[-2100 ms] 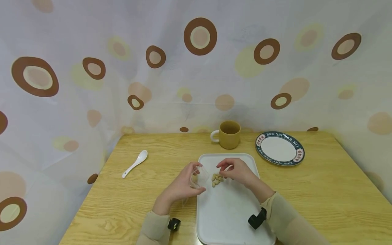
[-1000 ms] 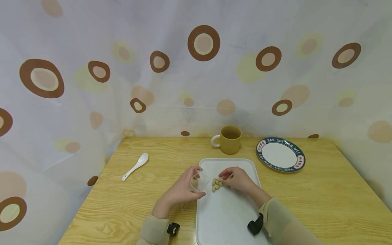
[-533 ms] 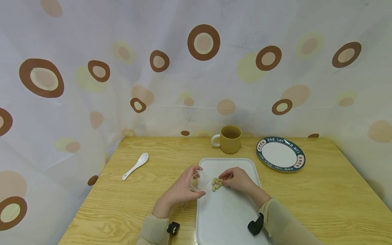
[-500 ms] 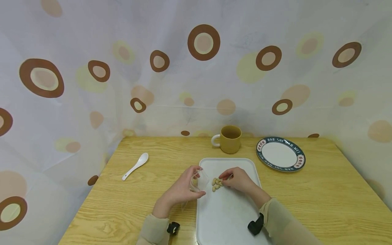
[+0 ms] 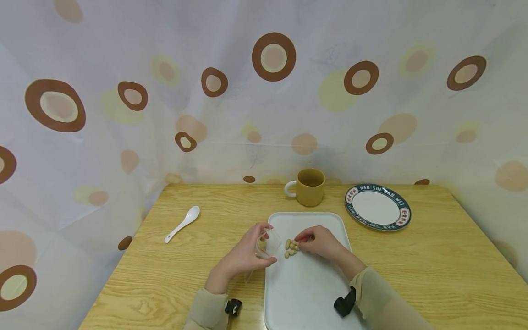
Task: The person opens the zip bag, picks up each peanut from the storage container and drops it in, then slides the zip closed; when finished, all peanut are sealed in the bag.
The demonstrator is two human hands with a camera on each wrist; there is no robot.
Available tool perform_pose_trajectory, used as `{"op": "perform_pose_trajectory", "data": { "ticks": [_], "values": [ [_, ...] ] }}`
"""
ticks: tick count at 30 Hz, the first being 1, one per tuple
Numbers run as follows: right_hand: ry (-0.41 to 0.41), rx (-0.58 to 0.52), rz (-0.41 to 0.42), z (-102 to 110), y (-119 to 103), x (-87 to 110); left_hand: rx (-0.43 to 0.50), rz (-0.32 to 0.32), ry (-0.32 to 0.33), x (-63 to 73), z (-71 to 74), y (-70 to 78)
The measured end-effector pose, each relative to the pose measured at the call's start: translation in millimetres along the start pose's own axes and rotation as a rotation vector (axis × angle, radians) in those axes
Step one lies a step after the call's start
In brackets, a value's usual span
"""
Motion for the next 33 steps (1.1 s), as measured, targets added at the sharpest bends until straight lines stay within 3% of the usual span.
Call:
{"op": "perform_pose_trajectory", "data": {
  "ticks": [9, 18, 27, 33],
  "values": [
    [0.002, -0.002, -0.024, 1.2, -2.4, -0.2, 0.003, 0.018, 0.004, -0.5, 0.9, 0.1],
    [0.004, 0.010, -0.034, 3.2, -3.2, 1.3, -0.005, -0.003, 0.005, -0.9, -0.1, -0.1],
    [-0.010, -0.110, -0.033, 5.9, 1.8, 1.7, -0.037, -0.009, -0.004, -0.6, -1.1, -0.3],
    [-0.015, -0.211, -0.010, 11.8, -11.6, 6.9, -0.031, -0.015, -0.002, -0.8, -0.6, -0.1]
  ]
}}
Point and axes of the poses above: each hand's wrist, its own x-axis away from the middle knuckle, its own z-axis out of the back of the hand, y = z × x, the point moved 2 cm from there along -x, towards the middle knuckle, and after that the axes turned 9 degrees about -z, right-handed, at the moved point
